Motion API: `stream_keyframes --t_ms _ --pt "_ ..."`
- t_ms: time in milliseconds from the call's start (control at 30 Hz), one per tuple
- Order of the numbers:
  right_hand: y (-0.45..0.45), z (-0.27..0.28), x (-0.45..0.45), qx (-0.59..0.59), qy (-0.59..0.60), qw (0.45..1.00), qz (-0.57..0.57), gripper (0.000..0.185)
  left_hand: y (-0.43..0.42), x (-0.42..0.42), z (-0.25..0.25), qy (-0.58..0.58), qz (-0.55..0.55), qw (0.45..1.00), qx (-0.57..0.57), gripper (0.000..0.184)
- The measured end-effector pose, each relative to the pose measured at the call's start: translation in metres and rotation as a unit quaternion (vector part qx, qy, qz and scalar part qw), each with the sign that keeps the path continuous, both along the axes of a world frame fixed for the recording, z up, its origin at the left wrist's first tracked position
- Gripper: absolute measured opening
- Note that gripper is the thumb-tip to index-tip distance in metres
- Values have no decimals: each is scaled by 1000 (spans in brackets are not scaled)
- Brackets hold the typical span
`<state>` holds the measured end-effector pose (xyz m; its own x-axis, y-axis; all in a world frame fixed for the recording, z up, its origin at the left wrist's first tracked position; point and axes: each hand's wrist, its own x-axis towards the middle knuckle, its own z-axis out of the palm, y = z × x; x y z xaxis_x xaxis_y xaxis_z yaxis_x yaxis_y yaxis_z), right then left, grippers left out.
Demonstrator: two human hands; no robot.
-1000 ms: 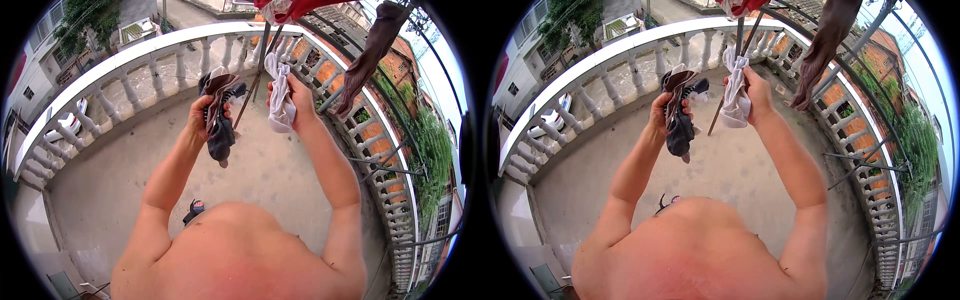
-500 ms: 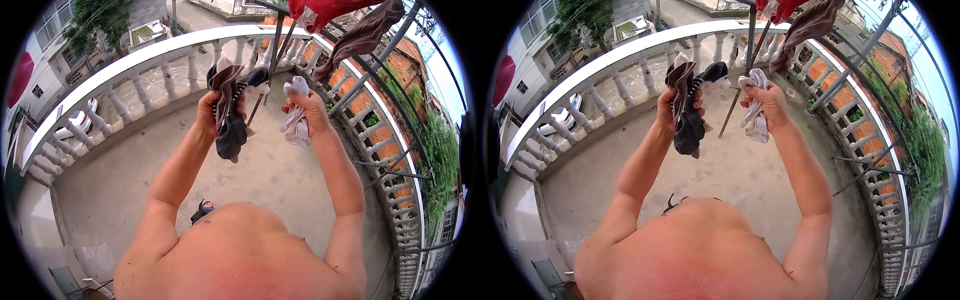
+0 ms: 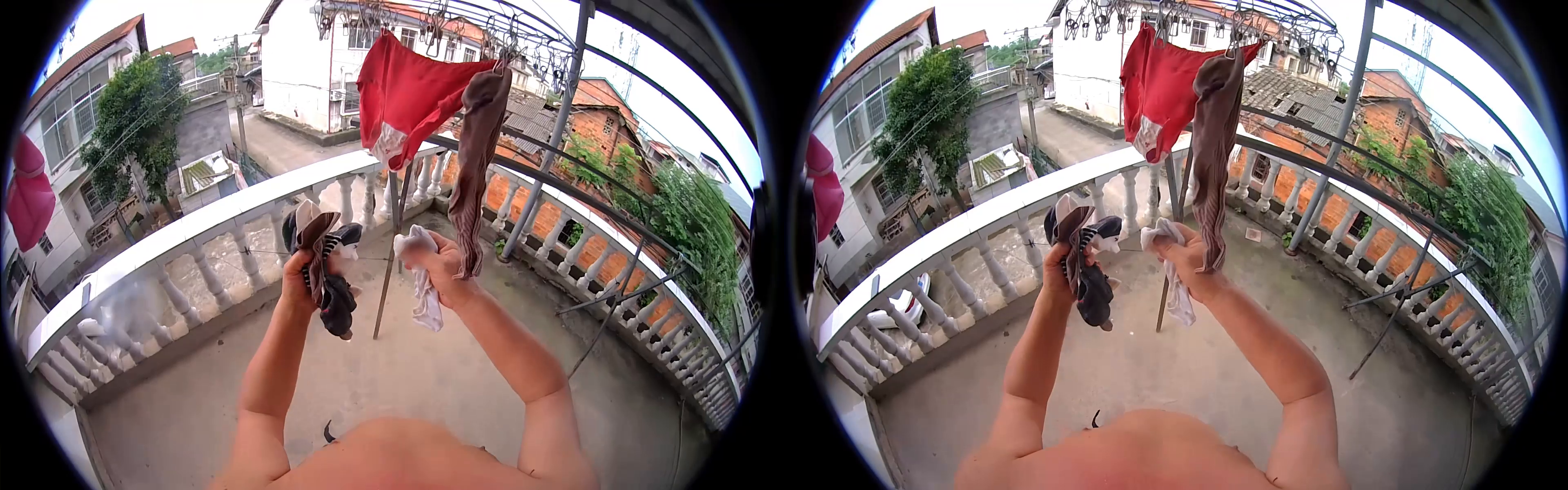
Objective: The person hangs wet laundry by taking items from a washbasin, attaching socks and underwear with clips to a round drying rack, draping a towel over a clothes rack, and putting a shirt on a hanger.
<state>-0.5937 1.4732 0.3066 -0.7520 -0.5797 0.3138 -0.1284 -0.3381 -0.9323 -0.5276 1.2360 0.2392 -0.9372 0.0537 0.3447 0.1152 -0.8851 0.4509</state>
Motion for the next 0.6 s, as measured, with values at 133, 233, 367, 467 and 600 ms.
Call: stream_keyframes --t_ms 133,233,367,467,600 --pt "-9 12 13 -23 1 999 26 16 -16 -2 33 21 115 993 -21 44" --pt "-26 12 24 -112 -120 986 20 11 -32 1 62 91 125 987 -46 44" --pt "-48 1 45 -152 -265 952 31 9 -58 -3 103 135 195 961 -139 42" --pt "-61 17 57 -146 -237 961 13 8 -59 -4 147 103 251 957 -102 25" --pt "-63 81 64 -154 -82 985 8 12 -55 -4 214 128 316 929 -142 31"
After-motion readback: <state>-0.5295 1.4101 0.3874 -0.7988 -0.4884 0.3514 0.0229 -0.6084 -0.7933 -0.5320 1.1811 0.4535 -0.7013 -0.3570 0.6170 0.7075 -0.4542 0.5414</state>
